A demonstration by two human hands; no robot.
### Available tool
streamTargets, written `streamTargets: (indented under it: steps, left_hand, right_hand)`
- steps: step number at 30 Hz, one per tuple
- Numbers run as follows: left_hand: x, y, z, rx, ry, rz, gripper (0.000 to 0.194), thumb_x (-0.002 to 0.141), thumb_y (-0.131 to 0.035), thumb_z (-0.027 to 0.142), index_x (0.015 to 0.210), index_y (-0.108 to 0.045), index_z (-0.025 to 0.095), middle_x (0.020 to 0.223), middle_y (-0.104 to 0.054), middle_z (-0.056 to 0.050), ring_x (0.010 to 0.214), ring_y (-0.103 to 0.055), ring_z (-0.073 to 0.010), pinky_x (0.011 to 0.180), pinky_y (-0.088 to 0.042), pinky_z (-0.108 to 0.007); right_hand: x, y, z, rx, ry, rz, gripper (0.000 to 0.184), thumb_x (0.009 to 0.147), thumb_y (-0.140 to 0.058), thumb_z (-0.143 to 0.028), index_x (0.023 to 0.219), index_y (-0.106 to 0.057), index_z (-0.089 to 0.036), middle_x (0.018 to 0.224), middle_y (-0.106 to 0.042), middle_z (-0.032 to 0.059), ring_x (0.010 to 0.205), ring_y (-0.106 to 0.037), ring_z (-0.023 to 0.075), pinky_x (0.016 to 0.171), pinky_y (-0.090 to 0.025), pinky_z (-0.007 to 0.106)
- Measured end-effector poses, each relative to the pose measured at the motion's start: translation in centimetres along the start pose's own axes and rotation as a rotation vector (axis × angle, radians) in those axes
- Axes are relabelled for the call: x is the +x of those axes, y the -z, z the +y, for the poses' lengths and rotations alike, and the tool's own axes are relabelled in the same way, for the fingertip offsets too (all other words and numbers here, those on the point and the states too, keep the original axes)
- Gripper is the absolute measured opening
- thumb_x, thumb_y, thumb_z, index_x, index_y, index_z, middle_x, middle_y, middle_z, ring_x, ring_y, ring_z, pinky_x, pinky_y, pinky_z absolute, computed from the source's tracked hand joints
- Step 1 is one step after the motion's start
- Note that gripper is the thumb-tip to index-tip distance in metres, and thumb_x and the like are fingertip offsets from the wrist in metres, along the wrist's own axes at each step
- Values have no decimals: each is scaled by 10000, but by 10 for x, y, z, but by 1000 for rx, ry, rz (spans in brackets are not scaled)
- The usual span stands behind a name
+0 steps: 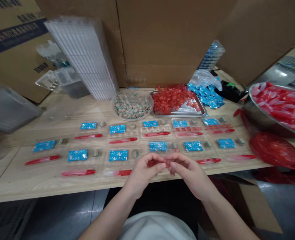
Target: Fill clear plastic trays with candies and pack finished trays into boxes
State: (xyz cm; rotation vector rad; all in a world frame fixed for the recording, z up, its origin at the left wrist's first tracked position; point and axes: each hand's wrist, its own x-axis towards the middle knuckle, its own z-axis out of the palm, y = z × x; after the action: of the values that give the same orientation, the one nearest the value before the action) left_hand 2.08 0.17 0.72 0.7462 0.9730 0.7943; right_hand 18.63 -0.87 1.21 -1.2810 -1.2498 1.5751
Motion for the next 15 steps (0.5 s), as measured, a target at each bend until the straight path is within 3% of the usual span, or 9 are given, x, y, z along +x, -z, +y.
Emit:
streamTargets:
  steps: [3, 6, 8, 10, 13, 15]
  left_hand:
    - [-3, 2, -1, 60, 80, -60, 247, 694, -692, 310, 803, -543, 145, 706, -546, 25, 603, -443, -57, 564, -322, -187]
    - [-6, 4, 0, 126, 188, -297, 279, 715, -657, 389, 784, -566, 134, 665, -533, 14, 579, -455, -69, 542, -327, -203]
    - [-6, 4, -1, 120, 182, -346, 291, 716, -649, 412, 752, -575, 132, 666, -545, 5, 567, -442, -68, 531, -323, -203]
    - [-5, 1, -3, 84, 133, -229, 292, 702, -662, 413, 711, -567, 137, 654, -549, 12, 531, -398, -52, 499, -291, -192]
    - [1, -6, -7, 43, 126, -45, 324, 693, -658, 450, 699, -572, 137, 615, -530, 29, 471, -338, -35, 449, -225, -187]
    - [5, -12, -7, 39, 145, -9, 345, 691, -648, 475, 721, -583, 137, 599, -509, 36, 458, -335, -34, 440, -213, -188]
  right_hand:
    - [-2, 3, 1, 53, -127, 11, 171, 783, -610, -339, 767, -577, -171, 665, -533, -25, 598, -480, 80, 594, -418, 225]
    - [-7, 6, -1, 47, -184, -127, 220, 782, -604, -370, 733, -554, -161, 658, -547, -23, 567, -462, 73, 550, -390, 215]
    - [-11, 8, -1, 16, -196, -206, 237, 806, -563, -389, 739, -543, -163, 671, -560, -12, 562, -466, 79, 534, -393, 221]
    - [-15, 10, 0, -101, -124, -99, 213, 819, -540, -381, 780, -542, -172, 733, -578, 5, 605, -501, 97, 561, -421, 236]
    - [-18, 14, 3, -403, 128, 108, 193, 793, -582, -306, 957, -562, -205, 921, -600, 40, 739, -553, 132, 663, -466, 271]
    - [-16, 17, 2, -565, 271, 117, 202, 797, -579, -253, 999, -576, -233, 953, -612, 41, 782, -564, 144, 698, -473, 281]
